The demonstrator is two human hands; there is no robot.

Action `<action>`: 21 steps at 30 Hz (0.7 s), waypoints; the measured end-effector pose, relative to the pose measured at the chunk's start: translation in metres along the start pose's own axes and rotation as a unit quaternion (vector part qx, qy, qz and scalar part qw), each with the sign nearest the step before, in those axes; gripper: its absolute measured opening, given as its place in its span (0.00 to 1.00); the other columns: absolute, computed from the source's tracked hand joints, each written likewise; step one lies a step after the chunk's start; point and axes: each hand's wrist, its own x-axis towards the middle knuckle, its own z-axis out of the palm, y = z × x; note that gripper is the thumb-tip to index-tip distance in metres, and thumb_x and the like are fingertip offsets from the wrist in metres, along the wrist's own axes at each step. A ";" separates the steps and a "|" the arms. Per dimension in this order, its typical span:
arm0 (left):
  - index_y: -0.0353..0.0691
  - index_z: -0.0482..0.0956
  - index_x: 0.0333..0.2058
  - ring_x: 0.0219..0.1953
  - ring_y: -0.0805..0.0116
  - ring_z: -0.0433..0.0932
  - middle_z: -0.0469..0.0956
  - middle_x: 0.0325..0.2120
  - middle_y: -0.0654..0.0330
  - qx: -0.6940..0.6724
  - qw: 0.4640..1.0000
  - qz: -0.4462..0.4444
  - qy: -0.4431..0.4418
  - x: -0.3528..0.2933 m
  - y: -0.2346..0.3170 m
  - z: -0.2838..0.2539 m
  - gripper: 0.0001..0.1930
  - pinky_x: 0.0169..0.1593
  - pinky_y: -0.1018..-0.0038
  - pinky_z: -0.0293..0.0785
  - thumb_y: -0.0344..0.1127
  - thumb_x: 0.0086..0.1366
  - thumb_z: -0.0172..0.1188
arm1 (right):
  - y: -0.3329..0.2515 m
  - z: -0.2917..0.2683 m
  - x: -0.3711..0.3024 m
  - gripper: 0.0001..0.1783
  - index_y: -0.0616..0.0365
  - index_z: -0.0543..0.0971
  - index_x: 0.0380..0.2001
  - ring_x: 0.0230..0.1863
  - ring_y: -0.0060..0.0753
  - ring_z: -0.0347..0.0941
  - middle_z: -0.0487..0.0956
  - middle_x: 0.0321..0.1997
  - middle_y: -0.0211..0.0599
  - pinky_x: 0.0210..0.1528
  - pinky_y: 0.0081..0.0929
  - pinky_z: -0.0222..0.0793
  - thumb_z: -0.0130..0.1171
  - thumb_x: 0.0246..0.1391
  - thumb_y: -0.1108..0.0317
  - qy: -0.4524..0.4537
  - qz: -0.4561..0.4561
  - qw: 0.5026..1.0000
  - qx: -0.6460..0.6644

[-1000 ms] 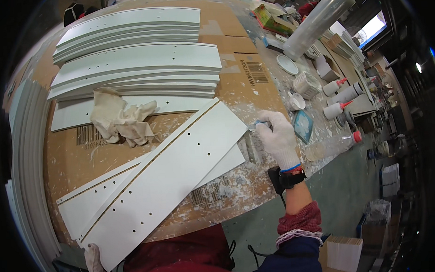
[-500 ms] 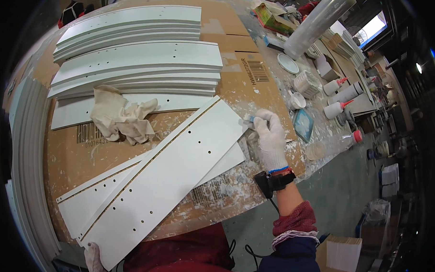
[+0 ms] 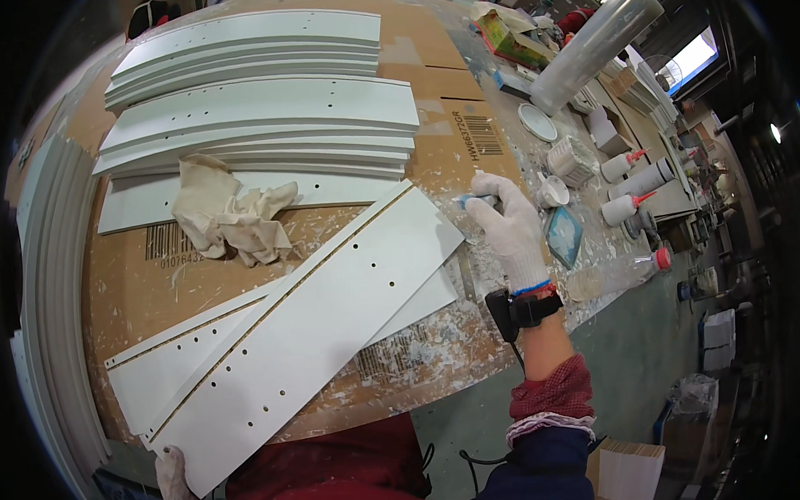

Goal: The person wipes the surface of white rectangular panels with a cloth, then uses a utility knife to scrape the edges, and finally wipes the panels again. The person handles the panels one at a time on a workbench.

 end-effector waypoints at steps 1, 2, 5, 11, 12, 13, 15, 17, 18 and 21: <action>0.31 0.72 0.44 0.38 0.66 0.77 0.76 0.38 0.54 0.002 1.000 0.009 -0.004 0.001 -0.004 -0.002 0.19 0.40 0.70 0.75 0.44 0.67 0.58 | -0.002 0.005 0.007 0.15 0.63 0.78 0.42 0.35 0.18 0.69 0.76 0.37 0.25 0.41 0.19 0.67 0.62 0.50 0.70 -0.012 -0.005 1.000 -0.011; 0.30 0.72 0.45 0.38 0.65 0.77 0.76 0.39 0.54 -0.013 1.000 0.015 -0.014 -0.001 -0.006 -0.003 0.19 0.41 0.70 0.76 0.43 0.67 0.58 | -0.004 0.010 0.015 0.15 0.63 0.78 0.42 0.34 0.19 0.69 0.76 0.36 0.26 0.40 0.20 0.68 0.62 0.50 0.70 -0.025 -0.010 0.999 -0.022; 0.30 0.70 0.49 0.39 0.64 0.78 0.77 0.41 0.52 -0.049 0.998 0.018 -0.042 -0.003 -0.011 -0.003 0.21 0.41 0.69 0.76 0.43 0.67 0.57 | -0.018 0.022 0.029 0.15 0.62 0.79 0.41 0.33 0.20 0.70 0.77 0.32 0.28 0.39 0.21 0.68 0.62 0.49 0.68 -0.048 -0.037 0.996 -0.067; 0.29 0.67 0.55 0.40 0.62 0.79 0.76 0.45 0.50 -0.056 0.998 -0.010 -0.037 0.000 -0.033 -0.026 0.25 0.42 0.68 0.77 0.41 0.67 0.57 | -0.039 0.047 0.044 0.16 0.62 0.79 0.39 0.35 0.31 0.75 0.79 0.31 0.37 0.41 0.27 0.70 0.60 0.47 0.66 -0.127 -0.057 0.977 -0.159; 0.29 0.67 0.54 0.40 0.62 0.79 0.76 0.44 0.50 -0.064 0.997 0.001 -0.049 -0.001 -0.028 -0.024 0.25 0.42 0.68 0.77 0.42 0.67 0.58 | -0.043 0.049 0.045 0.16 0.62 0.79 0.39 0.35 0.33 0.75 0.80 0.32 0.39 0.41 0.28 0.70 0.60 0.46 0.65 -0.147 -0.053 0.970 -0.184; 0.29 0.67 0.54 0.40 0.62 0.79 0.76 0.44 0.50 -0.072 0.995 0.012 -0.061 -0.002 -0.024 -0.022 0.25 0.42 0.68 0.77 0.42 0.66 0.58 | -0.043 0.051 0.048 0.16 0.61 0.79 0.39 0.35 0.34 0.76 0.80 0.32 0.39 0.42 0.29 0.70 0.60 0.46 0.65 -0.142 -0.055 0.965 -0.215; 0.29 0.67 0.54 0.40 0.62 0.78 0.76 0.44 0.50 -0.069 0.996 0.006 -0.056 -0.003 -0.020 -0.021 0.25 0.42 0.68 0.77 0.42 0.66 0.58 | -0.039 0.055 0.052 0.17 0.61 0.79 0.38 0.36 0.36 0.76 0.80 0.33 0.41 0.42 0.30 0.70 0.60 0.45 0.64 -0.135 -0.059 0.951 -0.273; 0.29 0.67 0.54 0.40 0.62 0.78 0.76 0.44 0.50 -0.066 0.997 -0.001 -0.042 -0.002 -0.023 -0.023 0.25 0.42 0.68 0.76 0.42 0.66 0.58 | -0.033 0.050 0.053 0.16 0.61 0.79 0.38 0.36 0.35 0.76 0.80 0.32 0.41 0.42 0.30 0.70 0.60 0.45 0.64 -0.104 -0.074 0.960 -0.249; 0.29 0.67 0.55 0.41 0.62 0.78 0.76 0.44 0.50 -0.064 0.997 -0.007 -0.032 -0.001 -0.027 -0.025 0.26 0.43 0.68 0.76 0.42 0.66 0.58 | -0.030 0.047 0.054 0.16 0.60 0.79 0.38 0.36 0.35 0.76 0.80 0.32 0.41 0.42 0.30 0.70 0.60 0.45 0.64 -0.089 -0.081 0.964 -0.237; 0.29 0.66 0.55 0.41 0.62 0.78 0.76 0.45 0.50 -0.067 0.997 -0.010 -0.029 0.000 -0.030 -0.025 0.26 0.43 0.68 0.76 0.42 0.66 0.58 | -0.018 0.039 0.053 0.15 0.60 0.79 0.38 0.35 0.34 0.75 0.79 0.31 0.40 0.41 0.29 0.70 0.60 0.47 0.64 -0.115 -0.033 0.982 -0.144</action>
